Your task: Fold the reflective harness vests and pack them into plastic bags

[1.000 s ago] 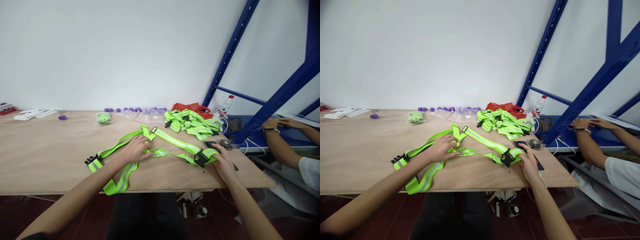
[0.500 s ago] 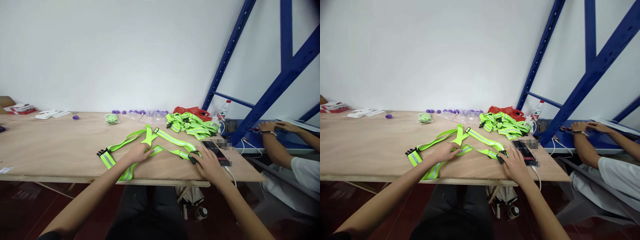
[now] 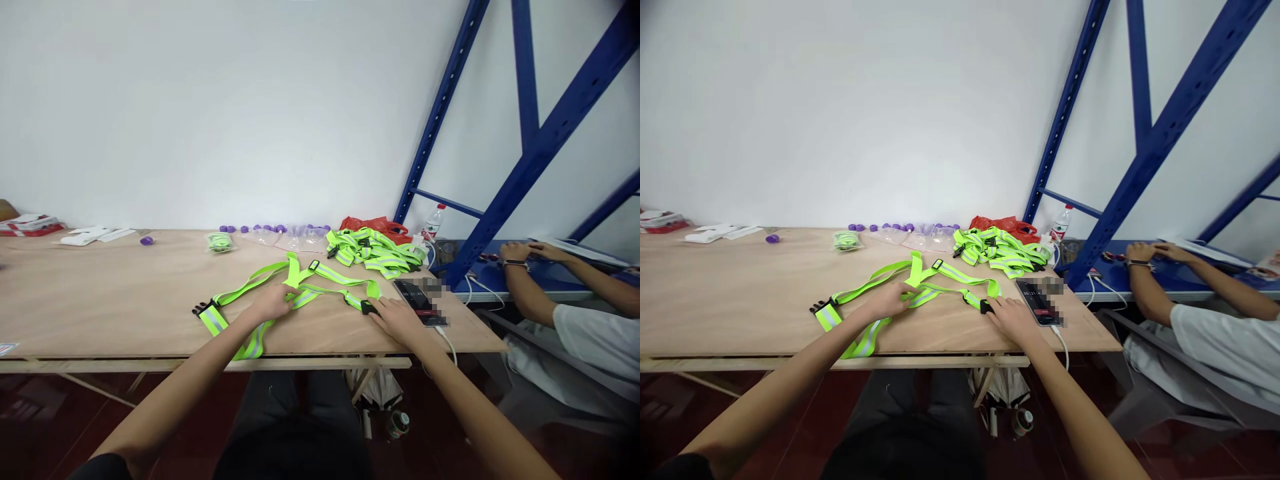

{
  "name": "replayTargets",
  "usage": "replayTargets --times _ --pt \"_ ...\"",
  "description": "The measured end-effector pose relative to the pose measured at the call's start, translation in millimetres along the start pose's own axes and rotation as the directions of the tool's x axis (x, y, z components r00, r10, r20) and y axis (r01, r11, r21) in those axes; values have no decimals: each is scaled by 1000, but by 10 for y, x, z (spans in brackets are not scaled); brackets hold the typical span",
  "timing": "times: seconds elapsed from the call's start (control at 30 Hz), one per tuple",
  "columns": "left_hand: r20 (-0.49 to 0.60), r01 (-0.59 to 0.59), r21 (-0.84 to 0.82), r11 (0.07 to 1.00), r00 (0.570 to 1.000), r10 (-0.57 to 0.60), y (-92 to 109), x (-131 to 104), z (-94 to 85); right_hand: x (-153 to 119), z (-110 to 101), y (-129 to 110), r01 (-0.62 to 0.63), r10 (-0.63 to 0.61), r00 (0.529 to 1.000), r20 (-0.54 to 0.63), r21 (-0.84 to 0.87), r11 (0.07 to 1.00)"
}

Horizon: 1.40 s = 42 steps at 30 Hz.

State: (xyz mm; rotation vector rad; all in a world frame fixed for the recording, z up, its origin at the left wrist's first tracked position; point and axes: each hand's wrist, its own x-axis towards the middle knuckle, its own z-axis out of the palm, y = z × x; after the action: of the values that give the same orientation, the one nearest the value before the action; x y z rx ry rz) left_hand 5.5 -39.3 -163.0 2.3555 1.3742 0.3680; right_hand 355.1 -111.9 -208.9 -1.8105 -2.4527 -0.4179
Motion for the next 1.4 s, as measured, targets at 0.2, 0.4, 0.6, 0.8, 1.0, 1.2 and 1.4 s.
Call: replayTargets --times 0.2,0.4,0.6,0.8,1.0,1.2,1.4 --pt "-26 -20 -162 987 1000 16 -67 19 -5 44 -206 -76 -54 55 998 21 -32 998" --pt "-103 -115 -305 945 991 87 -95 -35 69 398 -467 -494 9 20 989 -144 200 980" --pt "-161 -108 -400 910 986 46 -193 -118 -31 977 -255 -932 237 -196 971 -137 470 850" --pt "-64 -89 -315 945 995 72 -324 -254 -174 1202 -46 -968 164 -122 986 -110 621 767" --pt "-21 4 -342 940 1000 -12 -453 -303 -241 1170 -164 -793 20 123 983 -137 744 668" --pt "-18 128 -442 888 988 -152 -413 -300 -249 1129 -240 -657 -74 211 974 -77 779 623" --pt "218 233 -585 777 968 -126 -147 -155 -126 1145 -335 -755 25 146 977 -157 760 649"
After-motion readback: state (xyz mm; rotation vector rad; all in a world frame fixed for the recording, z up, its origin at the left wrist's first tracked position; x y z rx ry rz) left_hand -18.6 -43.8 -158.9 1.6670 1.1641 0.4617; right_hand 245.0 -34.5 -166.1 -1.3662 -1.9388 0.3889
